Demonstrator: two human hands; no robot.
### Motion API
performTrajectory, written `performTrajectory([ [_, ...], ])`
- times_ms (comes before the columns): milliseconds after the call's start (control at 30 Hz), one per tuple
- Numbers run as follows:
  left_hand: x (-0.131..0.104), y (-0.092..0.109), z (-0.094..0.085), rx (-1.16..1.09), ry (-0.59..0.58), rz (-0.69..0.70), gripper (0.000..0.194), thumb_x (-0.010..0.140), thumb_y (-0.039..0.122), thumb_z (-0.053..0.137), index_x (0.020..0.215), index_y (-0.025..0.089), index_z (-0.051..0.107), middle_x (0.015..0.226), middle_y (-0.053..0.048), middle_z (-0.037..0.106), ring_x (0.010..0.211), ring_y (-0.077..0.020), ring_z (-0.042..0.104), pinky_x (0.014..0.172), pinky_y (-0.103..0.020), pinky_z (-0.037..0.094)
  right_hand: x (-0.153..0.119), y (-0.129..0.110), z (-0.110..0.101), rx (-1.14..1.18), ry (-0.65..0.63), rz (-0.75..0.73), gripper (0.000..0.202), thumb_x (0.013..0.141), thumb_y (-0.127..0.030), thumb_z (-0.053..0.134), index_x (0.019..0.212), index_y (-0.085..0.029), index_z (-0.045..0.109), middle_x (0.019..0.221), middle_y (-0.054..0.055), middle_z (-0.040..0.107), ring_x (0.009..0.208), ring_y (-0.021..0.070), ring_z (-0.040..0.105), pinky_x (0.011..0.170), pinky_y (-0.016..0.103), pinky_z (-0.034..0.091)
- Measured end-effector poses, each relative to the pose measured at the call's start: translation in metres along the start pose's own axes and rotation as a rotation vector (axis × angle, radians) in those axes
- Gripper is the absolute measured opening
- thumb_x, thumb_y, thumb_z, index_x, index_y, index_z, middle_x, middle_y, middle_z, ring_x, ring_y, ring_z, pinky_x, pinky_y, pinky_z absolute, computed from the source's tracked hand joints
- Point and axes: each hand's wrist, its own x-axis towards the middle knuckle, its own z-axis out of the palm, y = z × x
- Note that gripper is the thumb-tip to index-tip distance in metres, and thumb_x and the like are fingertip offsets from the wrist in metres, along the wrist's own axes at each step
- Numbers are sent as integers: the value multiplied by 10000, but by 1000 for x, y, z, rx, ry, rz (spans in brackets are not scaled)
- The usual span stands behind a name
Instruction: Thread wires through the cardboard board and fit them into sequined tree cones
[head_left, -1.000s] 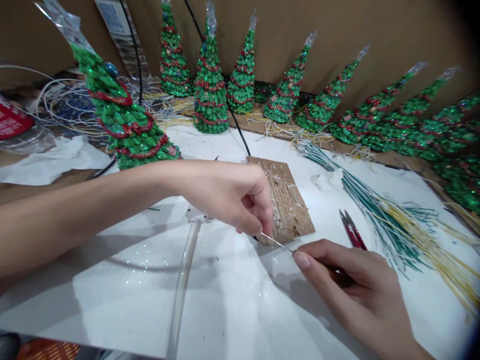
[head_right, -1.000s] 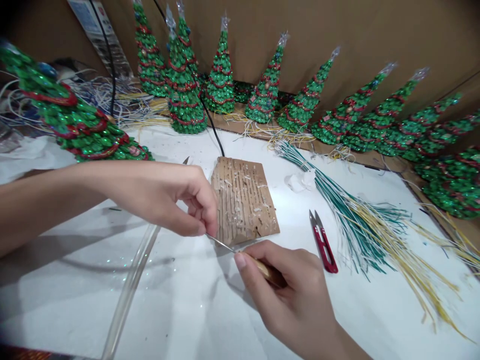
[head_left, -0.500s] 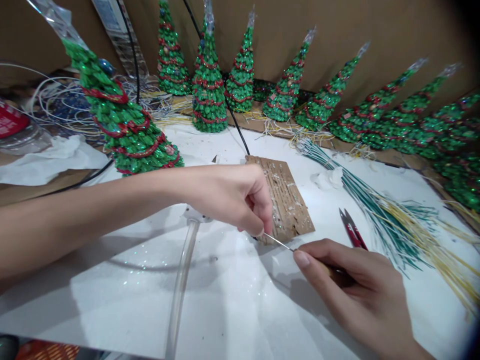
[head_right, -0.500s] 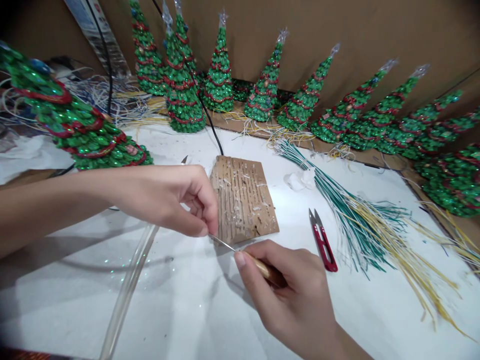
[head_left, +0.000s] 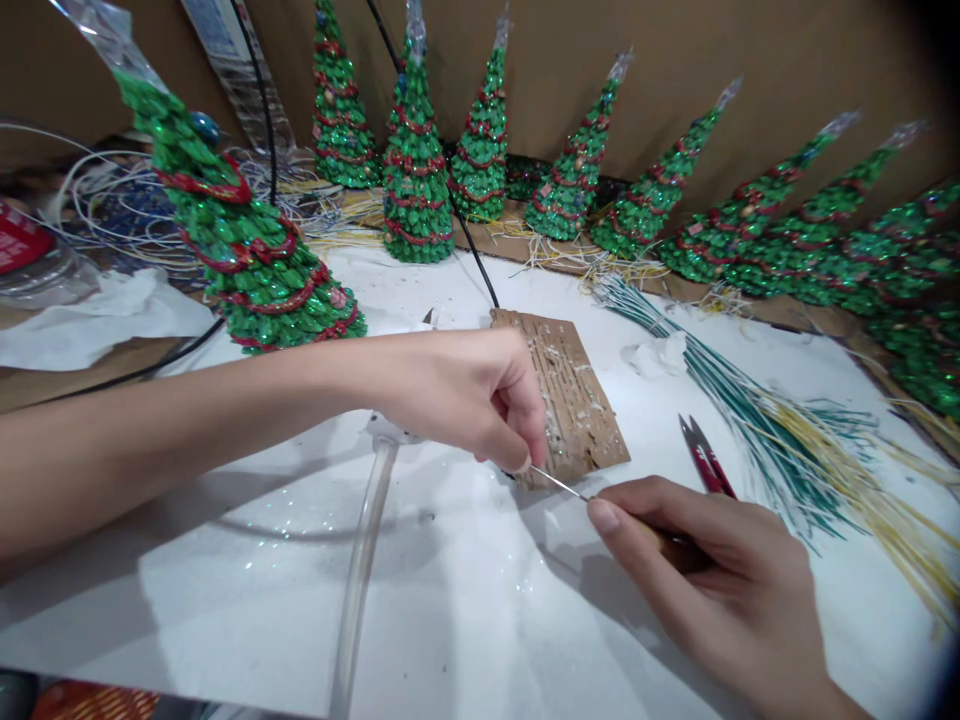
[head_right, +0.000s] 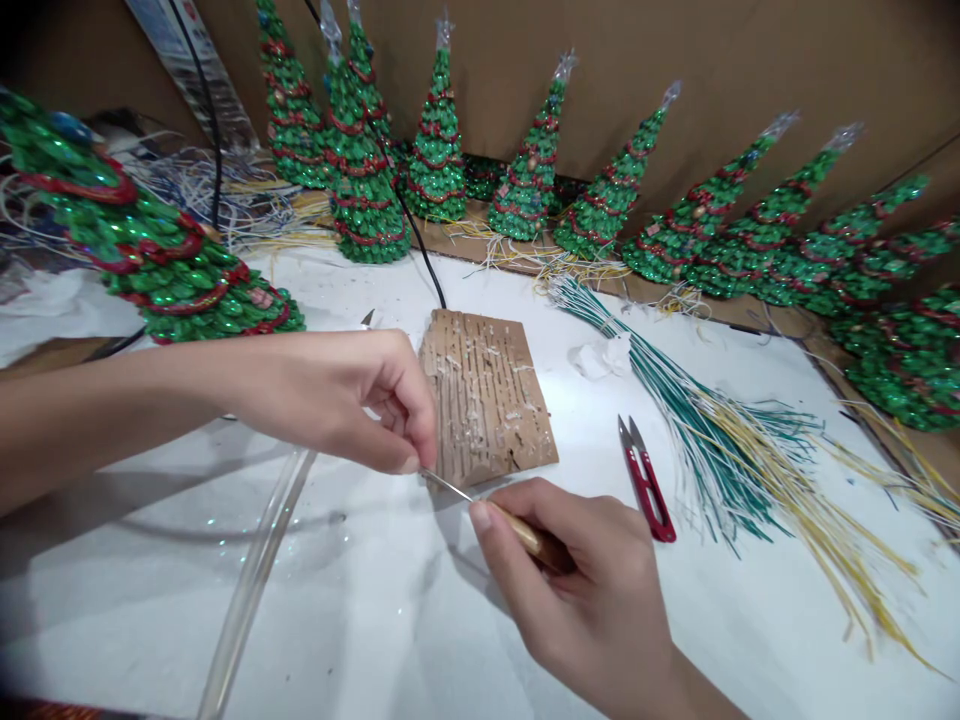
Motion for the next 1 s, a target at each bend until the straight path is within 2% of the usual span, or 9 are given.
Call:
performTrajectory([
  [400,1,0,0,-13,5,14,178,742,129,613,840,108,761,657,-19,682,596,-101,580,497,-182,394,0,0,0,-31,12,-4,248,866,-297,608,660,-175,670,513,2,609,389,82,490,379,205,323],
  [633,1,-1,2,-36,21,12,175,727,143,619,813,116,769,634,-12,680,570,-94,564,494,-185,377,-1,2,2,7,40,-23,233,862,-284,618,658,-179,657,492,-18,597,368,65,444,370,212,293],
  [1000,2,-3,4,-61,53,29,148,720,145,631,765,122,769,606,-5,656,560,-92,560,476,-180,349,-2,1,2,-6,51,-11,207,862,-307,641,683,-204,654,523,-17,617,388,73,483,370,220,318],
])
